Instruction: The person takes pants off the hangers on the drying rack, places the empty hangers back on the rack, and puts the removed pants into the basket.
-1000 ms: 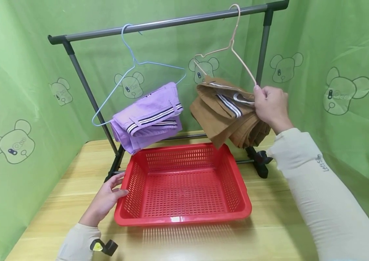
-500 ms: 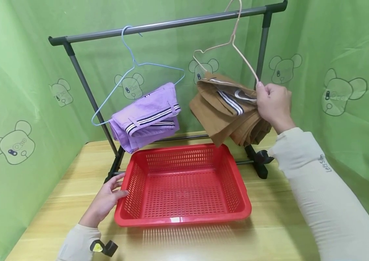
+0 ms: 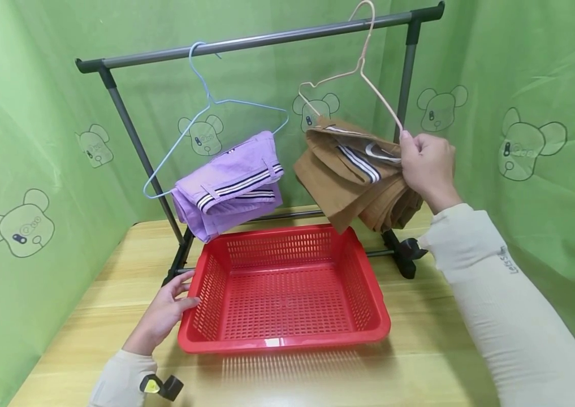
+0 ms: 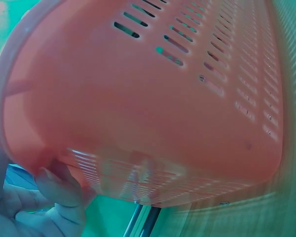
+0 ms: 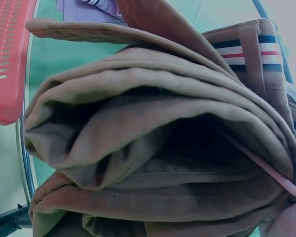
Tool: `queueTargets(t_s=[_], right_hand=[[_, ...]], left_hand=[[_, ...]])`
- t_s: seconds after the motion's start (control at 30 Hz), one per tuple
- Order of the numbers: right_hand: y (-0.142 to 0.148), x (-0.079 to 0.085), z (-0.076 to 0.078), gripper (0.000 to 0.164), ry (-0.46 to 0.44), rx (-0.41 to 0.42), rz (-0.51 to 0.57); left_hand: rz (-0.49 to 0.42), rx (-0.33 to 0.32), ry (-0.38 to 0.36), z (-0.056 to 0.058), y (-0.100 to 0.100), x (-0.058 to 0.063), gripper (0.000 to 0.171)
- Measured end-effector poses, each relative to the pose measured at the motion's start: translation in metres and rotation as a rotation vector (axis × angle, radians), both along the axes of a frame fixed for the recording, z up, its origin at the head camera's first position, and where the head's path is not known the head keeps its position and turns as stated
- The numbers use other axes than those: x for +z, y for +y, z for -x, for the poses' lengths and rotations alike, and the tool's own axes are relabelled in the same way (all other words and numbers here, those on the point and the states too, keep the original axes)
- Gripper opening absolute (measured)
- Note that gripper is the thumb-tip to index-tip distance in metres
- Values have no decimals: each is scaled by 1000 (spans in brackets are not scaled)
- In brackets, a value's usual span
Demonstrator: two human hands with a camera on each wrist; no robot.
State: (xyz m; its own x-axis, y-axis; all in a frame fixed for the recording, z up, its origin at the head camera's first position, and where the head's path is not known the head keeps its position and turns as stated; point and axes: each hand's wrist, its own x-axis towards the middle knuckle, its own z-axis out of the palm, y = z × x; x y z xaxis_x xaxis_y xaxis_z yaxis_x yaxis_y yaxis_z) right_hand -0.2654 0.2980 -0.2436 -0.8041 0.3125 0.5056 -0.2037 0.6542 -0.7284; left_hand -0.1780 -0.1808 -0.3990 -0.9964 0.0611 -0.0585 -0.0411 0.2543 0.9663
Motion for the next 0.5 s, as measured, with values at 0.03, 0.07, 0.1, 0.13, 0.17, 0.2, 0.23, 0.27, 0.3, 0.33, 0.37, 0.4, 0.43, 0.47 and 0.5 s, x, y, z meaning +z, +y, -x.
queueTargets(t_s=[0.03, 0.07, 0.1, 0.13, 0.17, 0.2, 0.23, 0.27, 0.3, 0.33, 0.37, 0.4, 0.43, 0.47, 0.5], right_hand=[[-1, 0, -1, 52, 3, -2, 3], [-1, 0, -1, 52, 4, -3, 8], [-1, 0, -2, 52, 2, -1, 14], [-2, 0, -3, 52, 1, 1, 21], [-2, 0, -4, 53, 3, 1, 25], [-3, 0, -5, 53, 4, 1, 29], [-3, 0, -6, 53, 3, 2, 32], [-4, 1, -7, 53, 5, 3, 34], [-4, 1, -8, 54, 7, 3, 34], [-4, 1, -8, 53, 8, 3, 36], [-4, 1, -9, 53, 8, 5, 37], [-4, 1, -10, 53, 7, 8, 40], [-4, 1, -10, 52, 8, 10, 42], [-4, 2, -11, 51, 10, 11, 43], [-3, 2, -11, 51, 9, 12, 45]], left_hand=[[2, 2, -4, 0, 0, 0, 61], [3, 4, -8, 1, 0, 0, 61], [4, 5, -11, 1, 0, 0, 61], [6, 6, -15, 1, 0, 0, 61], [7, 5, -17, 1, 0, 0, 61], [7, 4, -18, 0, 0, 1, 61], [6, 3, -19, 0, 0, 1, 61], [4, 2, -19, 0, 0, 1, 61], [2, 1, -20, 0, 0, 1, 61], [-1, 0, -20, 0, 0, 1, 61], [-10, -3, -19, 0, 0, 1, 61], [-19, -5, -19, 0, 0, 0, 61], [-26, -7, -17, 0, 0, 0, 61], [-32, -8, -14, 0, 0, 0, 62], [-39, -9, -11, 0, 0, 0, 62]])
